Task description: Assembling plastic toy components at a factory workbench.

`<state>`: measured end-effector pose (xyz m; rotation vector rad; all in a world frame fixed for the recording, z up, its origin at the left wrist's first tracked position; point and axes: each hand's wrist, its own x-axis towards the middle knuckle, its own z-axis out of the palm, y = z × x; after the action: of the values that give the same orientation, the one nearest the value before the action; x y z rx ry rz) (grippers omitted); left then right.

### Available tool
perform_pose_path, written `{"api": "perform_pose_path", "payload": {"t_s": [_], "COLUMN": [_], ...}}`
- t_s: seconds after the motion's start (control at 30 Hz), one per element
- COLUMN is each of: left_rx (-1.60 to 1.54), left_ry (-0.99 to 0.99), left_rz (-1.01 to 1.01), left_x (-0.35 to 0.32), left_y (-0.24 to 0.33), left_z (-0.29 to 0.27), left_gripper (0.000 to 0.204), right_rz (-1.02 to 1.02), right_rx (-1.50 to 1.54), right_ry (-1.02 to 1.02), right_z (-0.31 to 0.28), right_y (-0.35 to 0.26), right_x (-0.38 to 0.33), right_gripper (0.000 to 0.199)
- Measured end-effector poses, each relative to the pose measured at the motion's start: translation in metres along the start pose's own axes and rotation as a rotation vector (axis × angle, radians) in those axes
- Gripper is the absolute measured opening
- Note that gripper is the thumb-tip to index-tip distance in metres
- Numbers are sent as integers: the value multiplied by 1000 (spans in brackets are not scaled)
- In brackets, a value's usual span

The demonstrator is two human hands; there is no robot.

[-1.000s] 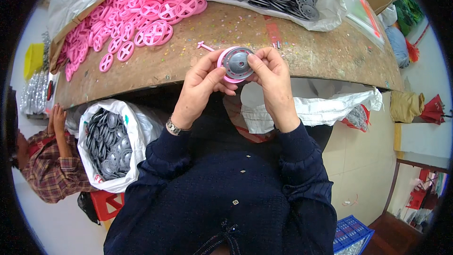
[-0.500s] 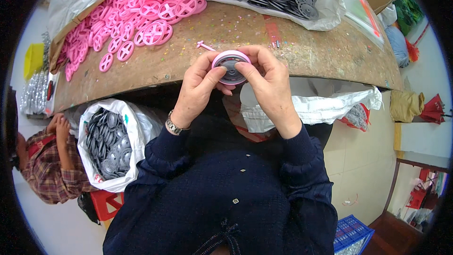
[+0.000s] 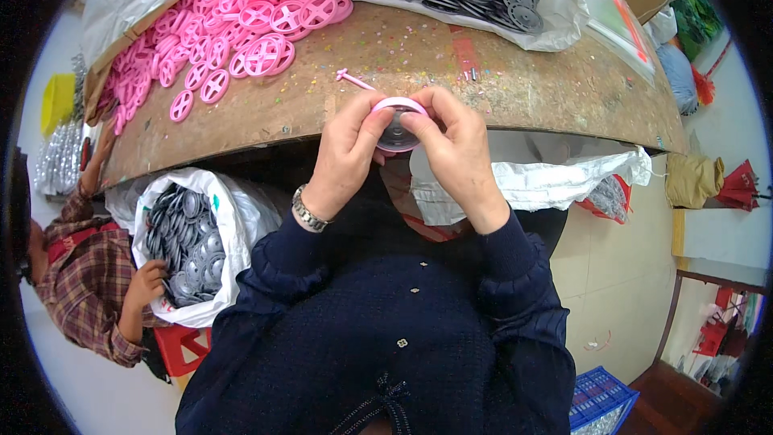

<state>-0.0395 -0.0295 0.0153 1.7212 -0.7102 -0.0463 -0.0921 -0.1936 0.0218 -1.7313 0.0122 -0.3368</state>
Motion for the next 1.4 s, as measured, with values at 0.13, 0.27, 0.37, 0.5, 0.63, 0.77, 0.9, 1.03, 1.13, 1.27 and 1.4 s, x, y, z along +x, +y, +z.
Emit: {"api": "perform_pose_path", "payload": {"t_s": [0.13, 0.27, 0.37, 0.5, 0.63, 0.77, 0.9, 1.03, 1.13, 1.27, 1.4], "left_rx": [-286, -422, -290, -268, -291, -247, -241, 53, 551, 1066, 1241], "left_ry": [-186, -160, -210, -170, -51, -41, -81, -54, 118, 460, 456], "left_rz": [-241, -316, -216, -130, -142, -84, -126, 86, 274, 235, 51], "left_x": [3, 1, 1, -1, -2, -2, -3, 5, 18, 45, 59], "left_y": [9, 5, 9, 8, 10, 8, 6, 2, -3, -33, -58], "left_z": [-6, -10, -10, -9, -3, 4, 1, -8, -39, -92, -123], "left_gripper": [33, 42, 43, 44, 44, 46, 48, 48, 54, 64, 79], "right_rz": [57, 50, 6, 6, -38, -80, -32, 1, -70, -69, -10], "right_rx": [164, 156, 39, -19, -22, 87, 68, 24, -355, -691, -861], "right_ry": [8, -81, -83, -91, -98, 51, -14, -101, -136, -61, -98], "right_z": [-2, -4, -6, -8, -2, 7, -1, -21, -50, -99, -127], "right_y": [5, -7, -14, -19, -15, 0, -1, -10, -15, -6, -3], "right_x": [5, 2, -2, 2, 1, -5, -5, -1, -6, -24, -37], "right_gripper": [12, 18, 22, 29, 33, 35, 36, 34, 34, 39, 43]}}
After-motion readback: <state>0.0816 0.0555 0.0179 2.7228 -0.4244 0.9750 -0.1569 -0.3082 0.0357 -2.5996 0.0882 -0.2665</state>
